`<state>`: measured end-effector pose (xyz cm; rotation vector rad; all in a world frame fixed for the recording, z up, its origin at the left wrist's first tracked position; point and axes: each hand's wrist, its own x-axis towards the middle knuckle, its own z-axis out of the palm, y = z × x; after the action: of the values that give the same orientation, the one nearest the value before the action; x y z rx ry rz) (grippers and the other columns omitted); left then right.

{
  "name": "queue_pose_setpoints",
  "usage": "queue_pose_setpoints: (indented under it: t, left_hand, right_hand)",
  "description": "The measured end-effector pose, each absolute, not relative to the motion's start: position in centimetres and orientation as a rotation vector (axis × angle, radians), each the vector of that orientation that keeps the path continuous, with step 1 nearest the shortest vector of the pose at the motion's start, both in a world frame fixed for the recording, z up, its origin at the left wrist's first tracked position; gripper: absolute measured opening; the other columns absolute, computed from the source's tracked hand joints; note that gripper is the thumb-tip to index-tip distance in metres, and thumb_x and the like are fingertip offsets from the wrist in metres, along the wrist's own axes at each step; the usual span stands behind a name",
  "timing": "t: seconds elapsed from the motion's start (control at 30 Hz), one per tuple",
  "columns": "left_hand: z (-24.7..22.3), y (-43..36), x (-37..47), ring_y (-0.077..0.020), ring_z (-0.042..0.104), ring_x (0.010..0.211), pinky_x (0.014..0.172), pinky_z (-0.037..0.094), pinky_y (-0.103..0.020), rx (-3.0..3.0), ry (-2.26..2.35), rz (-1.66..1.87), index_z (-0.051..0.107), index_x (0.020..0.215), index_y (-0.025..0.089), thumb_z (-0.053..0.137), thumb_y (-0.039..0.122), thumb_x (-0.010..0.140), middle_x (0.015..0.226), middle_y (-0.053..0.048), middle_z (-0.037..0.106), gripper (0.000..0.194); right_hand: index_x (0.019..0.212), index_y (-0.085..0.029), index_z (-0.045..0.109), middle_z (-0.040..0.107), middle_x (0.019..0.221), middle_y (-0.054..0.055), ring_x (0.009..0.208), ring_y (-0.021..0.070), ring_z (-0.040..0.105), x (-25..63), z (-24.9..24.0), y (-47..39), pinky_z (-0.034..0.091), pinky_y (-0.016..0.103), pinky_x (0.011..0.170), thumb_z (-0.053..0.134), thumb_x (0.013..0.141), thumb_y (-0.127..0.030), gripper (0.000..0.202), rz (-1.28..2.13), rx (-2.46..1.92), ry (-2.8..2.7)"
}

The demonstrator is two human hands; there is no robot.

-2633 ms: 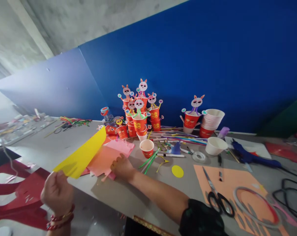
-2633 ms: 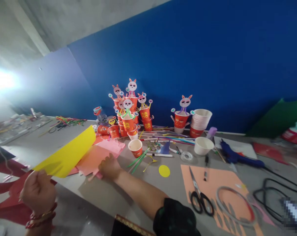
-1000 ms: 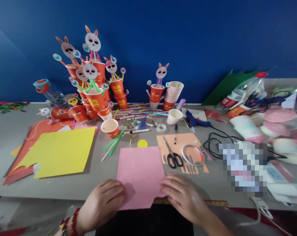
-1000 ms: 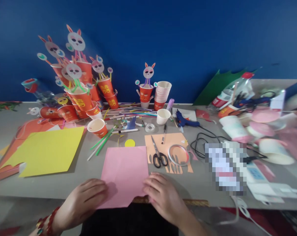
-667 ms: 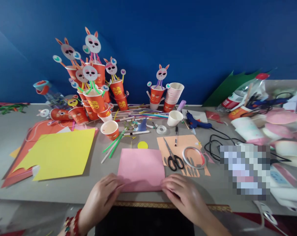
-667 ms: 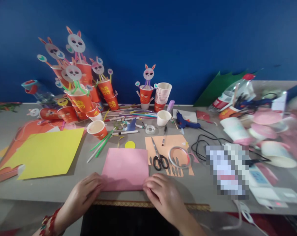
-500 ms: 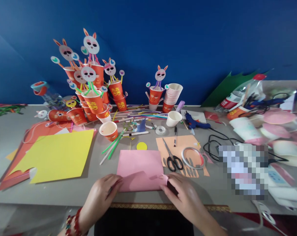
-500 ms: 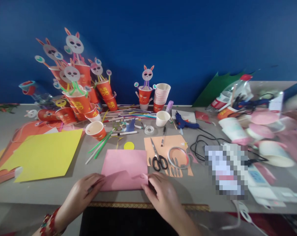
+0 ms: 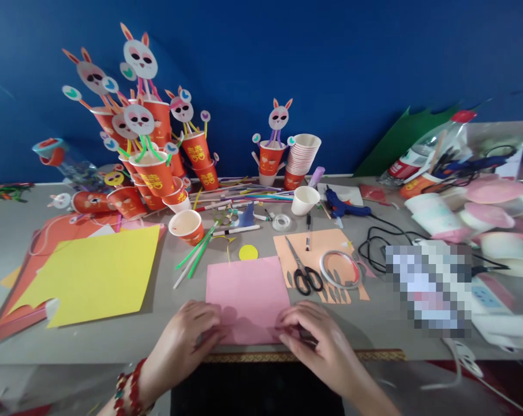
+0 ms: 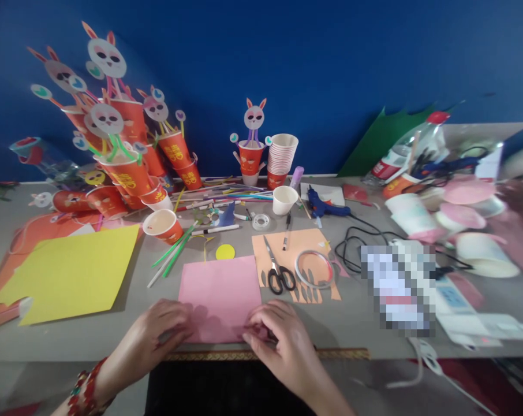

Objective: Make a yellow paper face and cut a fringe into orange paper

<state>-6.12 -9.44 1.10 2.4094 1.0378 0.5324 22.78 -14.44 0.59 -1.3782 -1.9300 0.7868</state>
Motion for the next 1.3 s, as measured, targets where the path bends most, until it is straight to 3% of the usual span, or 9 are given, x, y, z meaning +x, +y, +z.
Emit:
queue_pose_setpoints:
  t: [0.2, 0.37, 0.47, 0.57, 0.77, 0.93, 1.3]
  left_hand:
    - [2.1, -9.4, -5.8, -0.0163, 0.063, 0.08, 0.084, 0.05, -0.033, 2.37, 0.984, 0.493, 0.061, 0.083, 0.02, 0.051, 0.019, 0.094, 0.083, -0.003, 0.067, 0.015]
    - [1.7, -9.5, -6.6, -0.0188, 0.064, 0.099, 0.104, 0.043, -0.046, 2.496, 0.861, 0.562, 0.062, 0.095, 0.021, 0.048, 0.017, 0.095, 0.106, -0.007, 0.069, 0.015]
    - [0.9, -10.2, -7.4, -0.0228, 0.062, 0.109, 0.101, 0.047, -0.049, 2.556, 0.762, 0.742, 0.062, 0.108, 0.022, 0.048, 0.021, 0.096, 0.114, -0.01, 0.068, 0.019]
    - [0.0, -11.6, -8.2, -0.02, 0.066, 0.099, 0.094, 0.053, -0.04, 2.49, 0.868, 0.809, 0.059, 0.117, 0.022, 0.052, 0.02, 0.095, 0.103, -0.008, 0.072, 0.023]
    - [-1.8, -13.5, -8.5, -0.0193, 0.066, 0.091, 0.081, 0.056, -0.03, 2.454, 1.026, 0.836, 0.062, 0.1, 0.019, 0.056, 0.022, 0.094, 0.089, -0.006, 0.07, 0.009]
    - [-2.2, -13.0, -8.2, -0.0217, 0.062, 0.094, 0.084, 0.052, -0.036, 2.641, 0.956, 0.834, 0.066, 0.102, 0.02, 0.049, 0.012, 0.095, 0.093, -0.007, 0.067, 0.02]
    - [-1.8, -13.0, -7.8, -0.0247, 0.061, 0.096, 0.087, 0.05, -0.042, 2.68, 1.025, 0.659, 0.064, 0.107, 0.018, 0.052, 0.022, 0.093, 0.103, -0.01, 0.068, 0.019]
  right_hand:
    - [0.082, -0.021, 0.062, 0.068, 0.083, 0.005, 0.081, 0.0204, 0.061, 22.9, 1.3, -14.4, 0.048, 0.033, 0.077, 0.06, 0.088, -0.021, 0.007, 0.742, -1.327, -2.014]
    - [0.089, -0.021, 0.063, 0.069, 0.089, 0.005, 0.086, 0.021, 0.06, 22.1, 1.9, -14.2, 0.047, 0.04, 0.09, 0.063, 0.087, -0.016, 0.005, 0.623, -1.276, -2.119]
    - [0.086, -0.02, 0.063, 0.069, 0.085, 0.005, 0.083, 0.02, 0.059, 21.7, 1.5, -14.1, 0.048, 0.039, 0.087, 0.054, 0.09, -0.011, 0.013, 0.516, -1.157, -2.2]
    - [0.088, -0.02, 0.064, 0.071, 0.088, 0.006, 0.084, 0.0205, 0.06, 21.5, 0.7, -14.4, 0.05, 0.037, 0.083, 0.049, 0.093, -0.011, 0.018, 0.396, -1.088, -2.237]
    - [0.089, -0.02, 0.067, 0.072, 0.092, 0.007, 0.085, 0.0203, 0.061, 21.0, -0.4, -15.1, 0.051, 0.038, 0.083, 0.047, 0.095, -0.012, 0.023, 0.342, -1.149, -2.284]
    - [0.092, -0.019, 0.069, 0.072, 0.095, 0.007, 0.09, 0.0218, 0.061, 20.8, -0.8, -14.3, 0.051, 0.039, 0.083, 0.05, 0.093, -0.01, 0.02, 0.274, -1.194, -2.261]
    - [0.111, -0.019, 0.058, 0.069, 0.104, 0.01, 0.103, 0.0255, 0.063, 20.8, -1.5, -14.8, 0.051, 0.043, 0.091, 0.063, 0.087, -0.014, 0.025, 0.241, -1.257, -2.156]
